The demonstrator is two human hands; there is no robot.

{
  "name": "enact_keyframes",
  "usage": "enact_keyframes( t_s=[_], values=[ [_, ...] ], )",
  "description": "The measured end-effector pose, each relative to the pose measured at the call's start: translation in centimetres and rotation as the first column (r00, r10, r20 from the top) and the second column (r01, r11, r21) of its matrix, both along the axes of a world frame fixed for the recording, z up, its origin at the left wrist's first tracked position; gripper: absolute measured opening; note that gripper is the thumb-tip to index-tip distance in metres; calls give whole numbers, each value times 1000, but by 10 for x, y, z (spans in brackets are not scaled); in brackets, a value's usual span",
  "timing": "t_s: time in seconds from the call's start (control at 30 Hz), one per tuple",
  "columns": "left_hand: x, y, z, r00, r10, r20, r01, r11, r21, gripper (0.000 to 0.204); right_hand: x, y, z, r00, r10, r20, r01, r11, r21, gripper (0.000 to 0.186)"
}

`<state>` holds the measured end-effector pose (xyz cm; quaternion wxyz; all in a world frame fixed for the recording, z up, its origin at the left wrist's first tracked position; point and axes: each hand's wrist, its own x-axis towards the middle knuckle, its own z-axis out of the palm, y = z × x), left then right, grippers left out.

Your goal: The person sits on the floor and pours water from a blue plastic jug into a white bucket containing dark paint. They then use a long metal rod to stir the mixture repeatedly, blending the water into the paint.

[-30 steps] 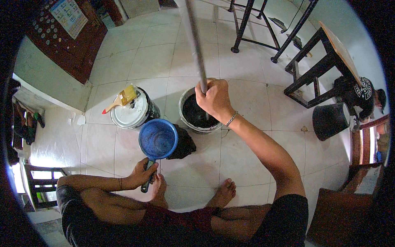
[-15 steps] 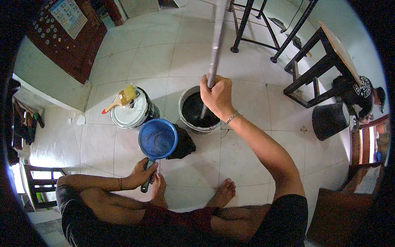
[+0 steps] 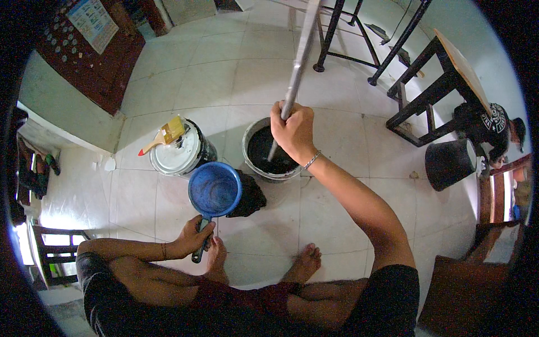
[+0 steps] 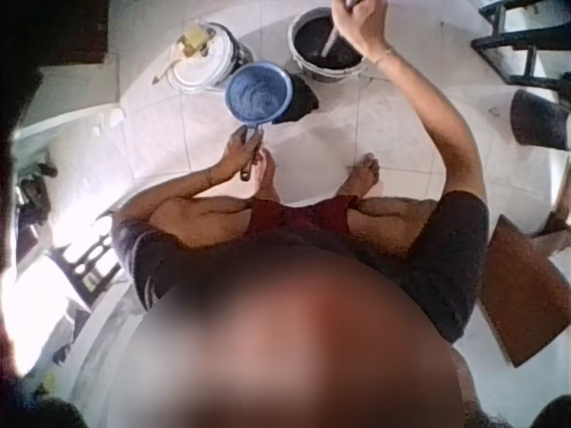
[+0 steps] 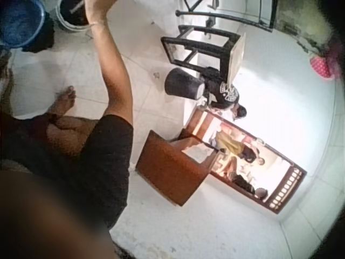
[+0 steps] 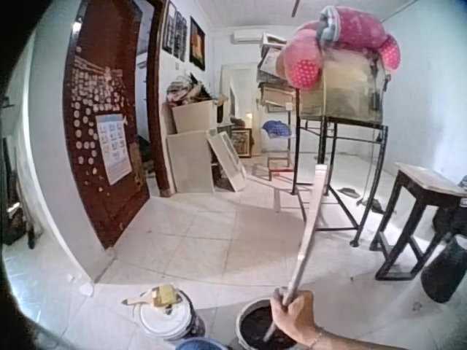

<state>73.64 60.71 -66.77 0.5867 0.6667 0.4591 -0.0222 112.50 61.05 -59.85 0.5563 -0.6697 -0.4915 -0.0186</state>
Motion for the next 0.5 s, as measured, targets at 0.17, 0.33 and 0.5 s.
enact_keyframes(
  t_s=[0.17, 0.33, 0.5],
  values=[
    [-1, 2, -3, 1000, -7, 9, 7, 1000, 16, 44, 11, -3, 3, 937, -87, 338, 36, 987, 155, 38],
    [-1, 2, -3, 998, -51, 31, 51, 999, -11, 31, 8, -2, 2, 919, 69, 387, -117, 988, 101, 34],
    [-1, 0, -4, 999, 12, -33, -12, 1000, 1, 47, -1, 1, -1, 996, -14, -88, 19, 998, 62, 44]
  ],
)
